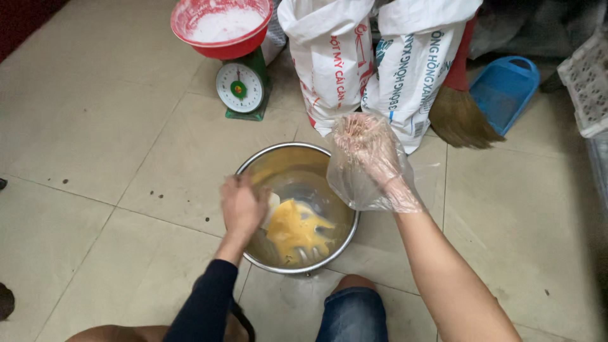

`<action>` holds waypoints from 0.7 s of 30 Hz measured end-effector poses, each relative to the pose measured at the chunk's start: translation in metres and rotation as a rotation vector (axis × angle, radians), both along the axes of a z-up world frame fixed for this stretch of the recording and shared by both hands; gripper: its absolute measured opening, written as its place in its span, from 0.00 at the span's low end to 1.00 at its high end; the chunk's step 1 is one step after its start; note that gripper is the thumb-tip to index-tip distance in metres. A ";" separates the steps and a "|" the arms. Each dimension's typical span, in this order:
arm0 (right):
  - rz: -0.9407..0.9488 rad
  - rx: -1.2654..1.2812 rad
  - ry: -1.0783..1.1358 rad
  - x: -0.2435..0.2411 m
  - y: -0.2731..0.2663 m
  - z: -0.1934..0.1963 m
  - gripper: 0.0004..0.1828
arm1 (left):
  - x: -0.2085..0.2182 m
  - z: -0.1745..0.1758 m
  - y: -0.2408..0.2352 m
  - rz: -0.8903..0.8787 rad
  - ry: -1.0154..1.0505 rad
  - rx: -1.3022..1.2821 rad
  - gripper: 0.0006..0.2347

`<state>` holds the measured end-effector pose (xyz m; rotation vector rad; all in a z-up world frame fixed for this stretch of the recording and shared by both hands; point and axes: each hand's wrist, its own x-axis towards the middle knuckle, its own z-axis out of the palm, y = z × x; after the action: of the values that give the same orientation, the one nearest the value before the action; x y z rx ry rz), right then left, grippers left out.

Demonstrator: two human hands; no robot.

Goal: The person pipes yellow dough into small rosette shapes onto metal baking trays using a piping bag. They refill the piping bag from a metal bowl and continue filling the trays in neat rows.

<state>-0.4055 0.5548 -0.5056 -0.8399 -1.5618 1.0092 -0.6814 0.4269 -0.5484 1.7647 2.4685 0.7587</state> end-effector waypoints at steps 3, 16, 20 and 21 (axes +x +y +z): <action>-0.037 0.082 -0.027 0.002 -0.001 -0.020 0.27 | -0.053 -0.014 0.003 0.285 -0.060 -0.311 0.30; -0.144 -0.029 0.051 0.013 0.027 -0.097 0.36 | -0.092 -0.030 0.111 -0.046 0.255 -0.428 0.14; -0.244 0.007 -0.066 -0.007 0.027 -0.115 0.33 | -0.068 -0.032 0.130 -0.151 0.329 -0.358 0.13; -0.185 -0.007 0.054 -0.015 0.027 -0.116 0.34 | -0.064 -0.032 0.134 -0.177 0.339 -0.335 0.14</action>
<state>-0.4209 0.5820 -0.6221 -0.9362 -1.4075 0.8969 -0.7458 0.5605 -0.5802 2.0714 2.3904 0.0272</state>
